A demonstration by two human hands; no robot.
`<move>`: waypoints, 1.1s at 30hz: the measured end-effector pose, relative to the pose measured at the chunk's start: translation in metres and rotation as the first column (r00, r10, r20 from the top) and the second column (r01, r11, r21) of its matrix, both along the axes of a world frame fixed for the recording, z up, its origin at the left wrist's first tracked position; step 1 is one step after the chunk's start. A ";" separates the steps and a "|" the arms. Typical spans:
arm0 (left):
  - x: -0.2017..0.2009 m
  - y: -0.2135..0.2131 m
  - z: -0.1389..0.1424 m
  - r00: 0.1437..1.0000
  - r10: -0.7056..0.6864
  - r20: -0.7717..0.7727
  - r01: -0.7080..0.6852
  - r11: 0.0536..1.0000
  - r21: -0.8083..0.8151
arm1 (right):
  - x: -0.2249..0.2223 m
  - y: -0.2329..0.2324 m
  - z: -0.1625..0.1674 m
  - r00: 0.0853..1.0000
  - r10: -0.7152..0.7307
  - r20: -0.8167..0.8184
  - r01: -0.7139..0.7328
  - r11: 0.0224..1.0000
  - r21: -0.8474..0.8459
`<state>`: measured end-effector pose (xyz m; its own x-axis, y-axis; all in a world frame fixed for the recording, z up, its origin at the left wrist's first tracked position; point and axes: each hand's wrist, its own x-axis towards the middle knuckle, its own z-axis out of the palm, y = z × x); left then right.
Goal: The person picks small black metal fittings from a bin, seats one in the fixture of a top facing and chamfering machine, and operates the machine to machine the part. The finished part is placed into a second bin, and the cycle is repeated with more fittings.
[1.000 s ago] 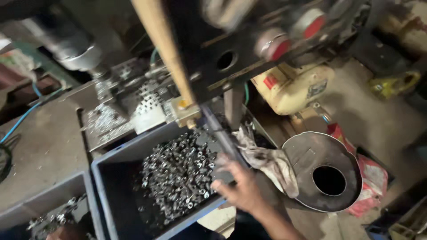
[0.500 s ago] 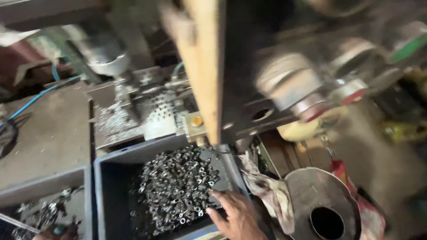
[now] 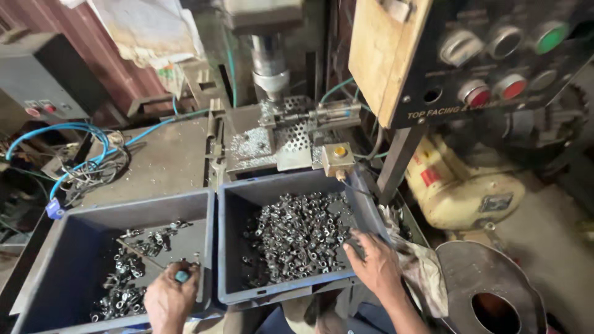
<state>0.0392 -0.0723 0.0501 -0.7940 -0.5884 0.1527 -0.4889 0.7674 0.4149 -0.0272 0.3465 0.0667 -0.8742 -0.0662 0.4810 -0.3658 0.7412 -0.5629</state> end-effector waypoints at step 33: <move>0.009 0.004 0.017 0.988 -0.054 -0.146 0.051 0.998 -0.022 | 0.040 0.037 -0.114 0.980 0.161 0.118 -0.060 0.801 -0.596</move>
